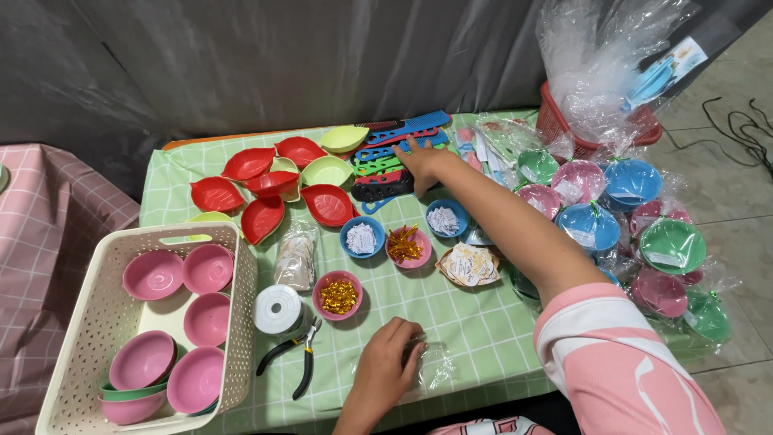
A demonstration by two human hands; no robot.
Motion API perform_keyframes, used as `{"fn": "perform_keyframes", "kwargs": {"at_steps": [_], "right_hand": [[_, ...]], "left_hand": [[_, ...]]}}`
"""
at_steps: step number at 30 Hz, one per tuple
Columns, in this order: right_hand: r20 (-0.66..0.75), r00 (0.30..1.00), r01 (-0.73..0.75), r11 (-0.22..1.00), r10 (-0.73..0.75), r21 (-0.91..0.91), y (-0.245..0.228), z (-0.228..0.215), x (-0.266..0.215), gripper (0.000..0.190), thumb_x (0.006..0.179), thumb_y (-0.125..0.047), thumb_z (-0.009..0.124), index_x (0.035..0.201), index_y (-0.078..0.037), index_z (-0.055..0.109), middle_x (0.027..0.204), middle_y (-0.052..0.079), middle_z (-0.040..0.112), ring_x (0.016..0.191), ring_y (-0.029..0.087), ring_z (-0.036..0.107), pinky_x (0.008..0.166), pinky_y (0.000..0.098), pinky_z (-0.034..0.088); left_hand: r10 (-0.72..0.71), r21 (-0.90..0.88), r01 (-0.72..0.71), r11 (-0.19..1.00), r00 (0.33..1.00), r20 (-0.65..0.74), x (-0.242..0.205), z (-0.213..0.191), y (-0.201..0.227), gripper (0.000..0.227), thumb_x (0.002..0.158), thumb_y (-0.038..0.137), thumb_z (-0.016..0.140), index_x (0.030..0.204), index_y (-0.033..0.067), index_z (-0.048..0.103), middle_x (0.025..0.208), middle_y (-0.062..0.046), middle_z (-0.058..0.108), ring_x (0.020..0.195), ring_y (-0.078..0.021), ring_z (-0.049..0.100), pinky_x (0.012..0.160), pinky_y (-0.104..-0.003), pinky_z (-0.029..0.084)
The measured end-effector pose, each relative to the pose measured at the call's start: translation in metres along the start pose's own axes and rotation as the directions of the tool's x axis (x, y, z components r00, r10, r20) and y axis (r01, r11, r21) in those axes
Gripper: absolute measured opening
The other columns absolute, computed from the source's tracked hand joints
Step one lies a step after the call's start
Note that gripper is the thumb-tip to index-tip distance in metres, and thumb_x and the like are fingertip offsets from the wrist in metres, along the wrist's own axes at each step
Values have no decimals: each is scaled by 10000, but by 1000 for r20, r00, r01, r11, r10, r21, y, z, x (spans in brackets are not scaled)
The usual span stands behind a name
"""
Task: Packing small plastic bowls and decorative items into individual plastic bags.
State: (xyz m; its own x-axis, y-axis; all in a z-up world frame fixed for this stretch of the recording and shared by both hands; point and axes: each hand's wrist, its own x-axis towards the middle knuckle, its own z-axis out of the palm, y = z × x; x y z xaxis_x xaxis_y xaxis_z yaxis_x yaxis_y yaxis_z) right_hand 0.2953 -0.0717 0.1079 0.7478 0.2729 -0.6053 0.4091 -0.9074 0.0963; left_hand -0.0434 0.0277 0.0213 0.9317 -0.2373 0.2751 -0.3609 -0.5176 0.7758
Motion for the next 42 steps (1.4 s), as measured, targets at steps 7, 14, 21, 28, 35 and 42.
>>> {"fn": "perform_keyframes", "kwargs": {"at_steps": [7, 14, 21, 28, 35, 42], "right_hand": [[-116, 993, 25, 996, -15, 86, 6, -6, 23, 1139, 829, -196, 775, 1608, -244, -53, 1675, 99, -125, 1528, 420, -3, 1206, 633, 134], [-176, 984, 43, 999, -38, 25, 19, -10, -24, 1092, 866, -296, 748, 1609, -222, -49, 1673, 123, -100, 1524, 419, 32, 1208, 581, 166], [95, 988, 138, 962, -119, -234, 8, 30, -108, 1175, 749, -458, 873, 1601, -271, 85, 1593, 105, 236, 1392, 319, 364, 1029, 474, 449], [-104, 946, 266, 916, -308, -300, 8, 54, -72, 791, 776, -52, 775, 1457, -114, 377, 1164, 208, 513, 756, 355, 641, 532, 441, 505], [-276, 806, 402, 827, -524, -394, -1, 47, -29, 936, 723, -90, 807, 1517, -147, 314, 1361, 204, 487, 867, 361, 636, 549, 450, 537], [-444, 729, 383, 848, -521, -365, 7, 50, -37, 876, 649, -132, 905, 1366, -63, 408, 1295, 234, 472, 859, 369, 650, 542, 477, 568]], "left_hand": [[-2, -1, 2, 1000, 1000, -10, -1, 1, 0, 93, 952, 120, 601, 1018, 56, 607, 934, -64, 614, 833, -219, 612, 687, -338, 490], [13, 3, -13, 1000, 1000, -17, -2, 1, 0, 81, 955, 121, 600, 1007, 60, 605, 915, -59, 606, 809, -213, 600, 673, -331, 479], [16, 5, -16, 1000, 1000, -20, -2, 3, -2, 99, 956, 125, 595, 1025, 56, 607, 938, -58, 610, 826, -216, 608, 684, -335, 488], [11, 4, -11, 1000, 1000, -23, -3, 2, 0, 80, 952, 116, 592, 1008, 60, 601, 913, -56, 595, 809, -219, 598, 664, -341, 478], [-6, -11, 5, 1000, 999, -45, 2, 3, 1, 98, 942, 118, 603, 1021, 60, 612, 935, -58, 608, 792, -217, 605, 650, -337, 481], [-110, 70, 110, 991, 994, -8, 21, -1, 2, 267, 965, 168, 582, 1211, 69, 548, 1099, -89, 565, 848, -274, 630, 609, -400, 489]]}}
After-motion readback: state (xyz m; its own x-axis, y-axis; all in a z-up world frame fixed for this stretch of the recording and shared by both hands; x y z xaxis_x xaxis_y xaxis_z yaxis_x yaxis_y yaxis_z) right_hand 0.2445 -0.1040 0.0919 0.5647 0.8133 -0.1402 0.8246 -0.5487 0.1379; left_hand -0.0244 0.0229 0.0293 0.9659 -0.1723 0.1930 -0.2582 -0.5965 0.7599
